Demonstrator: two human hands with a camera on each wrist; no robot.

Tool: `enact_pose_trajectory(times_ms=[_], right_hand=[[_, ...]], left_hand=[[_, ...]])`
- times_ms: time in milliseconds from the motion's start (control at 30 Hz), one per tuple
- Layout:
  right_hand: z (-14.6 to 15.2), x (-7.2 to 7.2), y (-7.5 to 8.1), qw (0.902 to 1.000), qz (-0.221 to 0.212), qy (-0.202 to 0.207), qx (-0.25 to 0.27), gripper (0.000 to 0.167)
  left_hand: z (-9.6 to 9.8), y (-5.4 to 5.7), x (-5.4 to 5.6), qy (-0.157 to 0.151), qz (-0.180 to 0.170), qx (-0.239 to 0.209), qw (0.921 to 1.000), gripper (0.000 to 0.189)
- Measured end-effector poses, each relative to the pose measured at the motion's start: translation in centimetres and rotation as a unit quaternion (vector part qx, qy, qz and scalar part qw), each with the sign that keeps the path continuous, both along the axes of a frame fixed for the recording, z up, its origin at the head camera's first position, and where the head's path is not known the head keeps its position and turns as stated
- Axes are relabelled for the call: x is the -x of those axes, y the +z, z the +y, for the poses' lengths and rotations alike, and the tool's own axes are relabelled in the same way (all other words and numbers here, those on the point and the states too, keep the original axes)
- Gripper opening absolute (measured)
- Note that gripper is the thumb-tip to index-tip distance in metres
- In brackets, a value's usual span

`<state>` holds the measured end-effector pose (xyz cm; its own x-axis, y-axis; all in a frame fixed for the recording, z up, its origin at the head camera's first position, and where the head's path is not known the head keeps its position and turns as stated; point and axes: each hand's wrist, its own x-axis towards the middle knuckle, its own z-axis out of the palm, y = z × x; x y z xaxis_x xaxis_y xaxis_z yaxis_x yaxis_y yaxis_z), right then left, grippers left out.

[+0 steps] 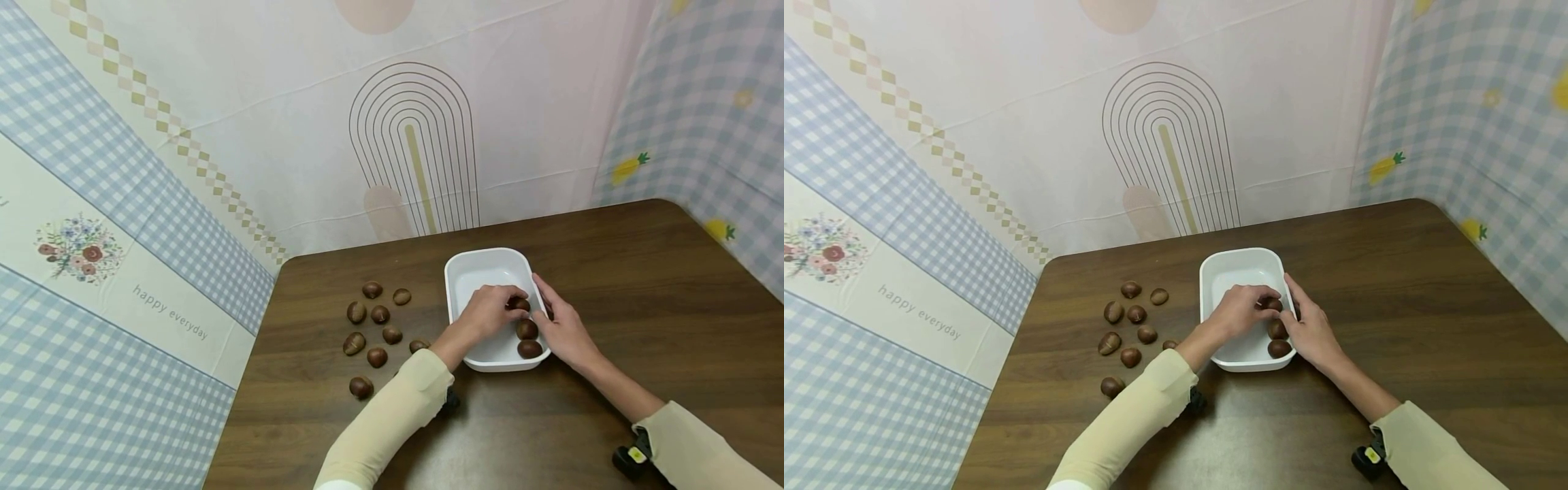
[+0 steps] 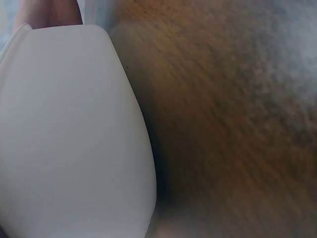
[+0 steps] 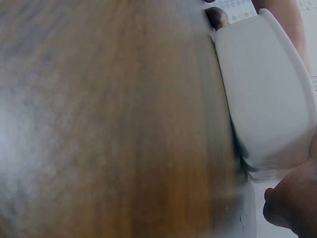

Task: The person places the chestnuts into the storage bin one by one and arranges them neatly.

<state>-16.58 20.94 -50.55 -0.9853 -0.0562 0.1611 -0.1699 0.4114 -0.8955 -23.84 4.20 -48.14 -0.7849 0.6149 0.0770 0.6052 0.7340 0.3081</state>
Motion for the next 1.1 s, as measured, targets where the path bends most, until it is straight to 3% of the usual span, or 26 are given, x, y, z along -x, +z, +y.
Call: enact_pose_trajectory(times_ms=[467,1100], right_hand=[[-0.10,0.17,-0.02,0.9999,0.017,0.000,0.000,0.071],[0.03,0.26,-0.25,0.9999,0.015,0.000,0.002,0.070]], left_hand=[[-0.10,-0.16,0.06,-0.013,-0.002,-0.007,0.9999,0.032],[-0.34,0.19,0.26,0.001,-0.021,-0.026,0.9994,0.031]])
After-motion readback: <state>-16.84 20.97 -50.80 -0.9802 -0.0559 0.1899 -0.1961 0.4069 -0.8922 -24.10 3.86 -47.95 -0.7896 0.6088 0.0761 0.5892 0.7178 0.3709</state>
